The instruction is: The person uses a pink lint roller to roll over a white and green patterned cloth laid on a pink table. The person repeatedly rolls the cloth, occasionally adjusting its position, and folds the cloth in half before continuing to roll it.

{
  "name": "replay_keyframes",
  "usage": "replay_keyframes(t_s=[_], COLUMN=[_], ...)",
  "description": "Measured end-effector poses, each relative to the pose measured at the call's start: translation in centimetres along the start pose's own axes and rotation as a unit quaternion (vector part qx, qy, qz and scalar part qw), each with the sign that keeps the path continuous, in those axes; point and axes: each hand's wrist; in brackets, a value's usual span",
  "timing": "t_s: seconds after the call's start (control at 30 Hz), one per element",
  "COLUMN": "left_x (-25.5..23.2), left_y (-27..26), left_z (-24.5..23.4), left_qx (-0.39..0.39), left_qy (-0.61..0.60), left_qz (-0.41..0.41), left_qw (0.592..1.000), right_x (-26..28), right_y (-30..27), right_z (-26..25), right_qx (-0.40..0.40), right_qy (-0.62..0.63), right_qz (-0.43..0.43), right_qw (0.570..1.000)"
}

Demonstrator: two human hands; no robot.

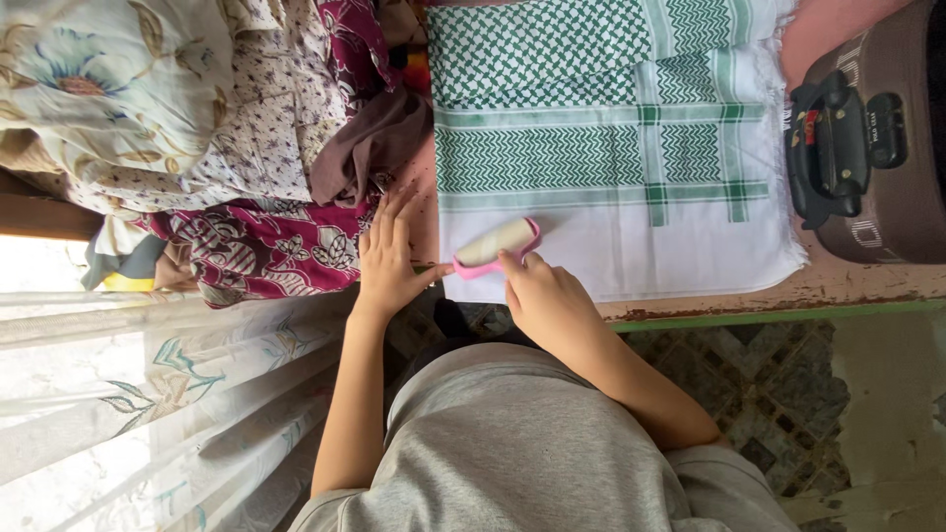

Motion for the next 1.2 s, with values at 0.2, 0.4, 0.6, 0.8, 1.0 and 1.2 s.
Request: replay_keyframes(t_s=[0.2,0.4,0.6,0.8,1.0,1.2], left_x=[0.5,1.3,1.5,1.0,0.0,-1.1], left_y=[-0.2,-0.9,-1.1,-0.5,0.3,2.9], left_z=[0.5,1.5,1.7,0.8,1.0,4.3], left_qx=[-0.001,-0.004,0.049,0.051,0.033,0.066], left_qy=[0.015,0.038,0.065,0.031,-0.039,0.094], left_qz=[0.011,0.024,0.003,0.007,-0.05,-0.052], left_qw=[1.0,0.999,0.997,0.998,0.997,0.992], right_x=[1.3,1.8,3.6,2.3,-0.5,1.1], right_y=[9.0,13.4,3.4,6.9,12.9,5.9], right_z=[3.2,3.4,2.7,2.8,2.8,0.6], right_qx=[-0.187,-0.157,0.058,-0.108,-0.236,-0.126], right_qy=[-0.017,-0.014,0.001,-0.05,-0.016,-0.065], right_qz=[0.004,0.071,0.105,0.129,0.104,0.135], right_qw=[0.982,0.985,0.993,0.985,0.966,0.981])
Point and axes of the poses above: each hand's wrist, its own y-axis towards the middle knuckle, its own z-axis out of the palm, x = y × z, and after that the axes turned 5 degrees about z, right-handed
